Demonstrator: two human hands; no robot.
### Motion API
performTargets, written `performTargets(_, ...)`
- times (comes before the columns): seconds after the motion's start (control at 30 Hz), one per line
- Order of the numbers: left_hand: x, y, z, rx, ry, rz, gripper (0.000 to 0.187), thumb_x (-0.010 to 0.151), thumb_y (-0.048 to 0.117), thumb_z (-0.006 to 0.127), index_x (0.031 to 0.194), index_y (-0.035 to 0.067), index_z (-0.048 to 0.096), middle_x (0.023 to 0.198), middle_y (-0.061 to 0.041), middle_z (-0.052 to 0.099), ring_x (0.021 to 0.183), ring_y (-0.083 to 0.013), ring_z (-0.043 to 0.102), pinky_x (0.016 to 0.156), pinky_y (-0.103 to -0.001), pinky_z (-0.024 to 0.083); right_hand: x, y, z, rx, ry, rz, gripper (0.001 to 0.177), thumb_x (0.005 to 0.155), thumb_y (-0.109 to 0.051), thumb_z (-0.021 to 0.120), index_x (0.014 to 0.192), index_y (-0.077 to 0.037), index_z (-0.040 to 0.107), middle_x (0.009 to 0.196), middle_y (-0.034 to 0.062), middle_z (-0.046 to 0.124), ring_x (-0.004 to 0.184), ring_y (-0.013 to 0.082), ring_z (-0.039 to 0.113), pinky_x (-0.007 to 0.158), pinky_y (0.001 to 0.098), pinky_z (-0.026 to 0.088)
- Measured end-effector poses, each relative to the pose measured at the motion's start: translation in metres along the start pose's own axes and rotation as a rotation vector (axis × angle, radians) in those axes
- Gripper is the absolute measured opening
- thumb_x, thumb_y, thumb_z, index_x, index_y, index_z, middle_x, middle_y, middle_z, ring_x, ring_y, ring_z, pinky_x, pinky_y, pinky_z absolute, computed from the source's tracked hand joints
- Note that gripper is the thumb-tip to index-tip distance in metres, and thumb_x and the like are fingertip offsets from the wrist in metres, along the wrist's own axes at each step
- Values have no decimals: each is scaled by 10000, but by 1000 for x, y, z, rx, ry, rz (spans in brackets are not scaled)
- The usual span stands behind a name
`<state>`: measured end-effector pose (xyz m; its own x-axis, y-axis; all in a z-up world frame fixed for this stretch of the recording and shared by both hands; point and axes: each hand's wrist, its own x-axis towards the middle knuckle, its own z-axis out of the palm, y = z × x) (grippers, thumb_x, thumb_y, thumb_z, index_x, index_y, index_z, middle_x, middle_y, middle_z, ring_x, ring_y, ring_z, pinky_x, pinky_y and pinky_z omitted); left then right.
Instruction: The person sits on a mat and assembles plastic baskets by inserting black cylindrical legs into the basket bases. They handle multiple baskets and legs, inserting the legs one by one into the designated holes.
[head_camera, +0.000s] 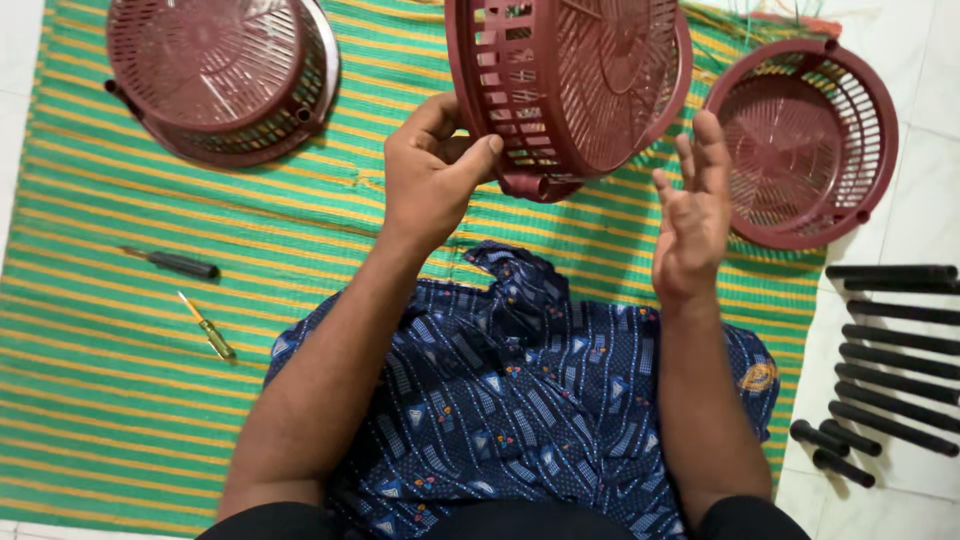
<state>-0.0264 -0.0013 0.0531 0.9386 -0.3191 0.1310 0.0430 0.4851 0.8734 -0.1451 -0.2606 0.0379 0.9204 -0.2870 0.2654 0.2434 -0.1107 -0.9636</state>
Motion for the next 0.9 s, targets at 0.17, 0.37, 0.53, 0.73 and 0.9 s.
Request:
performTargets(0.17,-9,-2,0,109,-117,11,303,985,-73,657,1283,-72,604,1198,-127,729,1085,-172,726,975,-333,630,-10,-11,12,-244,-29,-158,748,1025,-463,741,1620,-148,417,1761,91,198,1581,256,270,1283,439,285)
performTargets(0.37,-20,-4,7,63,-166,-74,339,1024,-13,636,1357,-62,603,1216,-106,725,1086,-135,705,973,-300,603,-15,-24,27,-477,-136,-364,569,1065,-377,719,1567,-167,554,1735,118,206,1585,306,243,1307,438,262)
performTargets(0.53,-18,4,10,174,-234,-201,324,1028,59,638,1336,-42,632,1115,-76,745,943,-100,702,828,-267,611,-14,-33,32,-799,-68,-407,505,1109,-432,643,1528,-153,606,1706,156,246,1605,376,234,1305,476,192)
performTargets(0.73,-13,9,9,189,-339,-383,457,876,122,810,1285,-28,671,1061,-59,759,866,-99,695,763,-269,607,-7,-46,32,-979,-184,-440,549,1005,-547,568,1315,-128,740,1490,139,577,1479,374,452,1234,571,201)
performTargets(0.9,-7,8,4,302,-413,-341,562,750,132,925,1244,-22,707,1076,-46,770,937,-84,705,855,-257,605,1,-42,33,-939,-240,-527,523,1069,-579,579,1299,-137,736,1394,115,612,1334,358,540,1190,544,350)
